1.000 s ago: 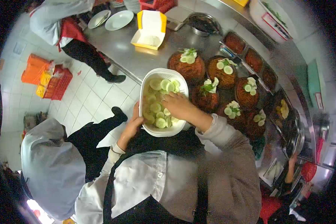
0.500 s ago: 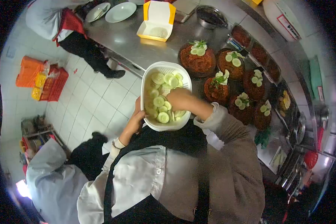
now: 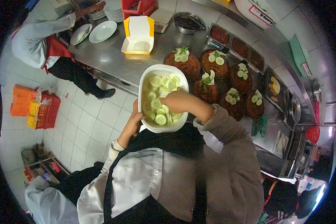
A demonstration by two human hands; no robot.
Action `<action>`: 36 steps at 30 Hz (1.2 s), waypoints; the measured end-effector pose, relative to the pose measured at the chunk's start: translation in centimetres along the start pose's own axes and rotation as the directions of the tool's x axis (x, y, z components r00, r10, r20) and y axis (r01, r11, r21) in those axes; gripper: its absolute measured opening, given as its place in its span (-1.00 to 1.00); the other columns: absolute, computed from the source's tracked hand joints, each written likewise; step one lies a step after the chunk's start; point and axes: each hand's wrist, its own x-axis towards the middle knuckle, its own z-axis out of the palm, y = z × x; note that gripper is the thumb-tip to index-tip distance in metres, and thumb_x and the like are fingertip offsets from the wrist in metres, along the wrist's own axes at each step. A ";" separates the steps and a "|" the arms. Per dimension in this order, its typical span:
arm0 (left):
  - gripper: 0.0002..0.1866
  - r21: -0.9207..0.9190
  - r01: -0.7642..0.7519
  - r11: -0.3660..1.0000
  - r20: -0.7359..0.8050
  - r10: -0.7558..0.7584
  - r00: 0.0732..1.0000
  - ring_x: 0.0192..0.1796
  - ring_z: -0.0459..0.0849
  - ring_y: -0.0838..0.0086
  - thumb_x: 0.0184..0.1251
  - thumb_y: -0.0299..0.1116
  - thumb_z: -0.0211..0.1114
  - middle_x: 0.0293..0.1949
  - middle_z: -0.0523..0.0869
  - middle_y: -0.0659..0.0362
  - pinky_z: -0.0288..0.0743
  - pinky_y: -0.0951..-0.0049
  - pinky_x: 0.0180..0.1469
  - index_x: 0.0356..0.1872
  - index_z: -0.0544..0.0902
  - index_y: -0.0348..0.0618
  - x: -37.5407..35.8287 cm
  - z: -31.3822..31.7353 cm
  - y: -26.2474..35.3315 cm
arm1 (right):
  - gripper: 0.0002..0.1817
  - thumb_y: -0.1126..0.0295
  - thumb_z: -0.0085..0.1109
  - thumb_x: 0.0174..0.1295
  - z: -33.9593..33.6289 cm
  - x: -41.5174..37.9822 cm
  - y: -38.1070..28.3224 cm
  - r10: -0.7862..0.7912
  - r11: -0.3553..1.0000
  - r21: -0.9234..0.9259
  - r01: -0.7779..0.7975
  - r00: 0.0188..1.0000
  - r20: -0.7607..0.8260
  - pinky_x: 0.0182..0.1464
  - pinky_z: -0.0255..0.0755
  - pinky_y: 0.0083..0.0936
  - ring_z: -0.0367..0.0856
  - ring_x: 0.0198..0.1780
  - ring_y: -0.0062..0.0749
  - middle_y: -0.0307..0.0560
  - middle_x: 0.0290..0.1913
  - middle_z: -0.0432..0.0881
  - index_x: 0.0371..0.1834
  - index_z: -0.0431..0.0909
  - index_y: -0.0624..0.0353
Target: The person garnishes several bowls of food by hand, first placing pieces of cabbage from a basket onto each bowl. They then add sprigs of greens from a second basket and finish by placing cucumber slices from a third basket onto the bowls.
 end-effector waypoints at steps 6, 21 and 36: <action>-0.06 0.007 -0.069 0.998 -0.004 0.069 0.998 0.47 0.04 0.20 0.01 -0.26 0.10 0.40 0.10 -0.08 -0.03 0.36 0.44 0.45 -0.09 -0.35 0.0 -0.7 -0.6 | -0.71 0.36 0.25 0.00 1.3 0.8 1.8 -0.054 0.997 0.059 0.054 0.999 -0.002 -0.06 0.38 -0.07 0.62 -0.16 -0.04 -0.04 -0.34 0.65 -0.15 0.60 0.05; -0.02 0.112 -0.109 0.988 -0.056 0.116 0.992 0.49 -0.02 0.18 -0.02 -0.34 0.14 0.40 0.03 -0.13 -0.06 0.40 0.45 0.44 -0.16 -0.39 -0.7 -1.1 0.2 | -0.68 0.40 0.29 0.10 0.1 1.5 0.3 -0.105 0.906 0.401 0.133 0.990 -0.091 -0.04 0.46 -0.27 0.62 -0.08 -0.05 0.03 -0.15 0.66 -0.05 0.56 0.17; -0.06 -0.012 -0.096 0.995 -0.001 0.096 0.995 0.49 -0.04 0.21 0.01 -0.32 0.10 0.41 0.02 -0.06 -0.09 0.38 0.46 0.46 -0.13 -0.35 -2.0 -0.9 0.7 | -0.55 0.49 0.26 0.02 -1.1 2.8 -0.7 0.116 0.993 0.091 -0.073 0.689 -0.715 0.13 0.37 -0.21 0.47 0.07 -0.03 0.03 -0.02 0.54 0.06 0.49 0.21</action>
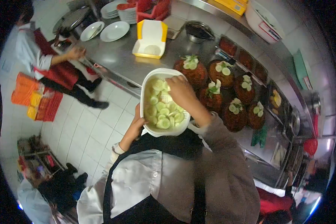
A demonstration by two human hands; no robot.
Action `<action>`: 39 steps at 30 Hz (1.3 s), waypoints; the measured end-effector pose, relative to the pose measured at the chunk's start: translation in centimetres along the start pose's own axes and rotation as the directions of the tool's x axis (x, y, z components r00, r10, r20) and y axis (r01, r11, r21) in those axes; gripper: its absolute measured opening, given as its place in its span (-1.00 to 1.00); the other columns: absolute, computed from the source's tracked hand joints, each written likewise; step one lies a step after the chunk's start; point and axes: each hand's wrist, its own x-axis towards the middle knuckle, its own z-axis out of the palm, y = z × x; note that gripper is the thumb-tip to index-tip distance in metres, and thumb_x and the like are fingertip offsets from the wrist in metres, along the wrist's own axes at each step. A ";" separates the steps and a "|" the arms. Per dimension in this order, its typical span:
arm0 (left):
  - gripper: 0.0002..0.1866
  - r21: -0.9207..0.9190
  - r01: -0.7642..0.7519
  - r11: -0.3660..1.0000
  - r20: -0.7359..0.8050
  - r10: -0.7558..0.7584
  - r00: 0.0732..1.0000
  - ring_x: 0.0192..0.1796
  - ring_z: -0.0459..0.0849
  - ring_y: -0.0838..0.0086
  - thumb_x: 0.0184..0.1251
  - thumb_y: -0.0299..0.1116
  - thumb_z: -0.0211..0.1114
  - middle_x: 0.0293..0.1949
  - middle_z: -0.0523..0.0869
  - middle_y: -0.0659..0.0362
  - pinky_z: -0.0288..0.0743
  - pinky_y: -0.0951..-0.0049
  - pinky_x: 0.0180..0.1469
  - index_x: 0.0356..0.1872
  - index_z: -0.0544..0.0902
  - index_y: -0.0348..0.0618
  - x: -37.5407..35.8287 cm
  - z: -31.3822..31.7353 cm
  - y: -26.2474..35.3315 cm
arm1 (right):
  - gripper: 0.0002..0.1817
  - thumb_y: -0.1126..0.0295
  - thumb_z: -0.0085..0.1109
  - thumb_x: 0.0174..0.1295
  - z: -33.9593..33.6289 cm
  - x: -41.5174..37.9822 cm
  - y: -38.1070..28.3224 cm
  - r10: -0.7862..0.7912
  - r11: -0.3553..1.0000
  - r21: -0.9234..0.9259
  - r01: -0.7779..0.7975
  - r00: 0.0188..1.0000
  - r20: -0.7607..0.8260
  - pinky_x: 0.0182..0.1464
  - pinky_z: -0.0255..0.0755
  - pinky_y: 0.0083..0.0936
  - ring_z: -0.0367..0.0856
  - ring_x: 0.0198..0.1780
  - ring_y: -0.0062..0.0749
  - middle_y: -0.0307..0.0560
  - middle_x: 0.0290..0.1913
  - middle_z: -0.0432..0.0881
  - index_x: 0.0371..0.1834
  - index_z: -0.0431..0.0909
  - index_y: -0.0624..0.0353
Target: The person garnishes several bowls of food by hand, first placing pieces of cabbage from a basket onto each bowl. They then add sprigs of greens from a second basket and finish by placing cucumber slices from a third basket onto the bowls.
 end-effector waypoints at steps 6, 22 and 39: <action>-0.11 0.056 0.018 0.998 -0.040 -0.015 0.999 0.42 0.12 0.21 0.00 -0.31 0.03 0.36 0.15 -0.03 0.07 0.33 0.41 0.44 -0.06 -0.28 -0.2 0.2 -0.8 | -0.59 0.54 0.02 0.08 4.0 -0.2 -1.0 0.108 0.973 -0.221 -0.071 0.982 0.157 0.09 0.43 -0.23 0.47 0.06 -0.02 0.08 -0.08 0.53 0.06 0.46 0.27; -0.15 -0.013 0.149 0.989 -0.122 -0.150 0.981 0.39 0.21 0.18 -0.03 -0.30 0.02 0.31 0.24 -0.02 0.14 0.23 0.38 0.42 0.02 -0.20 0.0 1.6 0.8 | -0.69 0.50 0.30 0.15 0.0 -6.7 10.5 0.594 0.313 0.898 -0.309 0.802 0.068 0.00 0.48 -0.52 0.59 -0.04 -0.42 -0.12 -0.09 0.62 -0.04 0.49 0.20; -0.18 -0.112 0.101 0.989 -0.285 -0.129 0.950 0.38 0.24 0.20 0.08 -0.17 0.05 0.32 0.27 0.00 0.16 0.22 0.37 0.42 0.03 -0.15 -0.1 4.9 -0.8 | -0.77 0.58 0.25 0.09 -1.5 -14.5 22.7 0.611 0.709 0.481 -0.516 0.790 -0.054 -0.12 0.48 -0.31 0.64 -0.14 -0.13 0.04 -0.22 0.61 -0.16 0.52 0.23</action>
